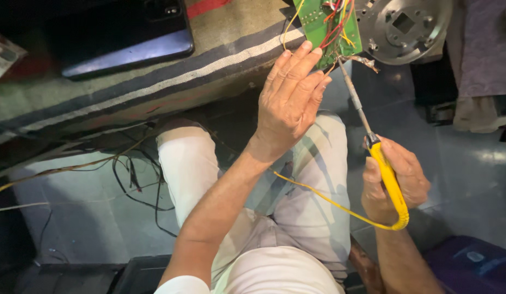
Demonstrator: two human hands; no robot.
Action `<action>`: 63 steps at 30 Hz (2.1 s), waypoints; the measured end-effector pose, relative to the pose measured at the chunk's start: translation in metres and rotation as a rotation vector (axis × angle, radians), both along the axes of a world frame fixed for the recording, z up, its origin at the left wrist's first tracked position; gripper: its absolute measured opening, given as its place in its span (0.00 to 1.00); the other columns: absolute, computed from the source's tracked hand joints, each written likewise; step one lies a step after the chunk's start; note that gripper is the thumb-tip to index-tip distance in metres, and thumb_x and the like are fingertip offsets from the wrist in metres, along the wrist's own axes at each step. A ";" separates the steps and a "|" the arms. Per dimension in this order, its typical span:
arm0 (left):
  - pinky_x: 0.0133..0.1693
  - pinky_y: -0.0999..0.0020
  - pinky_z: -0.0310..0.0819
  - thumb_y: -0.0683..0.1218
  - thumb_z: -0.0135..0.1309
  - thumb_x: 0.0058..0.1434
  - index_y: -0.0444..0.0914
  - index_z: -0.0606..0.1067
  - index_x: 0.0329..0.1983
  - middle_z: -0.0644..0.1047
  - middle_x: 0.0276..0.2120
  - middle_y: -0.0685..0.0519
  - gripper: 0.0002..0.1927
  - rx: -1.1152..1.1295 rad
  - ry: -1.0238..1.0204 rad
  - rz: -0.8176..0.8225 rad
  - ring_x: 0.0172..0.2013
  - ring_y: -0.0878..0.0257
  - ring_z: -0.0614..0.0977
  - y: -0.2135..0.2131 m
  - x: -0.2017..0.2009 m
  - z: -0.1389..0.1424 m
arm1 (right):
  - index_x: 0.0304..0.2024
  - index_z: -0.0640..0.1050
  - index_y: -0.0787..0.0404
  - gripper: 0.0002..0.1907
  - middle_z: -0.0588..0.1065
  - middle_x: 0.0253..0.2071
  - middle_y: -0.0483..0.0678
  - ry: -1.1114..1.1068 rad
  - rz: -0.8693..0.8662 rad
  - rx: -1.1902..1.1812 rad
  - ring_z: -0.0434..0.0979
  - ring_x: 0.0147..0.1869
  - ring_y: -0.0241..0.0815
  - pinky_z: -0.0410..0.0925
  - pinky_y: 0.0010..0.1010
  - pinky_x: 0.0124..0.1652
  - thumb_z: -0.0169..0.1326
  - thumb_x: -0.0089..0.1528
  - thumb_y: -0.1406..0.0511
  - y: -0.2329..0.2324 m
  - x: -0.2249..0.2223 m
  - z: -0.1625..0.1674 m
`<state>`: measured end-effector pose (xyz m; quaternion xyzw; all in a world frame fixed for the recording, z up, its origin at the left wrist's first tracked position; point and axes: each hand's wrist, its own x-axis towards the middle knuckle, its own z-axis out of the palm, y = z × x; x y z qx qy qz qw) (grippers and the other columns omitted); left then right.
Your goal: The person sits on a chair and solders wires onto a green circuit board using a soldering iron, feeding solder from a spool to the board's terminals. They reposition the board, trim a wire with scissors, and resume soldering connections on the board.
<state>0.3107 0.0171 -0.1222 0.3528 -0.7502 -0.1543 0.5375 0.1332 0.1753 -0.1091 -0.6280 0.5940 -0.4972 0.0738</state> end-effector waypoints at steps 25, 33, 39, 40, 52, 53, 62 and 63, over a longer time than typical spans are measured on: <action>0.70 0.47 0.66 0.38 0.62 0.68 0.34 0.76 0.46 0.77 0.57 0.46 0.07 -0.034 -0.017 -0.017 0.65 0.49 0.76 0.037 -0.011 0.011 | 0.55 0.77 0.68 0.11 0.80 0.49 0.59 0.131 -0.057 -0.024 0.83 0.48 0.47 0.75 0.29 0.49 0.54 0.73 0.67 0.076 -0.030 0.017; 0.60 0.52 0.73 0.38 0.64 0.65 0.34 0.76 0.47 0.79 0.52 0.45 0.10 -0.061 0.007 -0.113 0.56 0.46 0.80 0.074 0.017 0.009 | 0.50 0.75 0.69 0.08 0.79 0.44 0.57 0.273 -0.038 0.012 0.82 0.46 0.51 0.75 0.32 0.47 0.55 0.71 0.70 0.108 -0.036 0.073; 0.39 0.70 0.81 0.39 0.59 0.70 0.34 0.77 0.48 0.83 0.38 0.50 0.06 0.405 0.257 -0.094 0.37 0.62 0.85 0.137 0.040 -0.004 | 0.48 0.78 0.70 0.06 0.79 0.39 0.55 0.180 -0.007 -0.039 0.83 0.42 0.49 0.75 0.29 0.42 0.55 0.68 0.73 0.115 -0.018 0.096; 0.37 0.72 0.80 0.39 0.58 0.70 0.34 0.77 0.48 0.82 0.35 0.51 0.05 0.486 0.301 -0.079 0.35 0.66 0.84 0.152 0.045 -0.005 | 0.47 0.79 0.69 0.07 0.79 0.38 0.55 0.185 -0.004 -0.015 0.82 0.40 0.48 0.74 0.29 0.40 0.56 0.67 0.73 0.116 -0.014 0.098; 0.25 0.80 0.60 0.40 0.58 0.69 0.32 0.80 0.42 0.74 0.23 0.60 0.05 0.801 0.395 0.031 0.24 0.79 0.69 0.256 0.085 0.035 | 0.43 0.81 0.67 0.03 0.77 0.43 0.53 0.009 0.094 0.224 0.79 0.36 0.41 0.70 0.26 0.36 0.58 0.68 0.75 0.143 0.045 0.075; 0.25 0.80 0.58 0.40 0.58 0.69 0.32 0.80 0.41 0.73 0.23 0.61 0.04 0.806 0.402 0.016 0.24 0.79 0.68 0.259 0.084 0.042 | 0.44 0.81 0.68 0.03 0.77 0.44 0.53 -0.009 0.116 0.220 0.79 0.37 0.41 0.70 0.26 0.36 0.58 0.68 0.75 0.144 0.048 0.071; 0.24 0.80 0.56 0.41 0.59 0.69 0.32 0.78 0.37 0.71 0.21 0.64 0.06 0.854 0.372 -0.100 0.23 0.80 0.67 0.276 0.077 0.091 | 0.61 0.74 0.68 0.18 0.78 0.45 0.53 -0.102 0.276 0.159 0.80 0.45 0.42 0.72 0.27 0.42 0.57 0.68 0.74 0.154 0.051 0.082; 0.24 0.80 0.55 0.41 0.59 0.69 0.32 0.78 0.37 0.71 0.22 0.64 0.06 0.864 0.376 -0.117 0.24 0.80 0.66 0.280 0.078 0.095 | 0.62 0.73 0.68 0.19 0.78 0.46 0.54 -0.136 0.282 0.184 0.80 0.45 0.41 0.72 0.27 0.43 0.57 0.68 0.74 0.155 0.051 0.085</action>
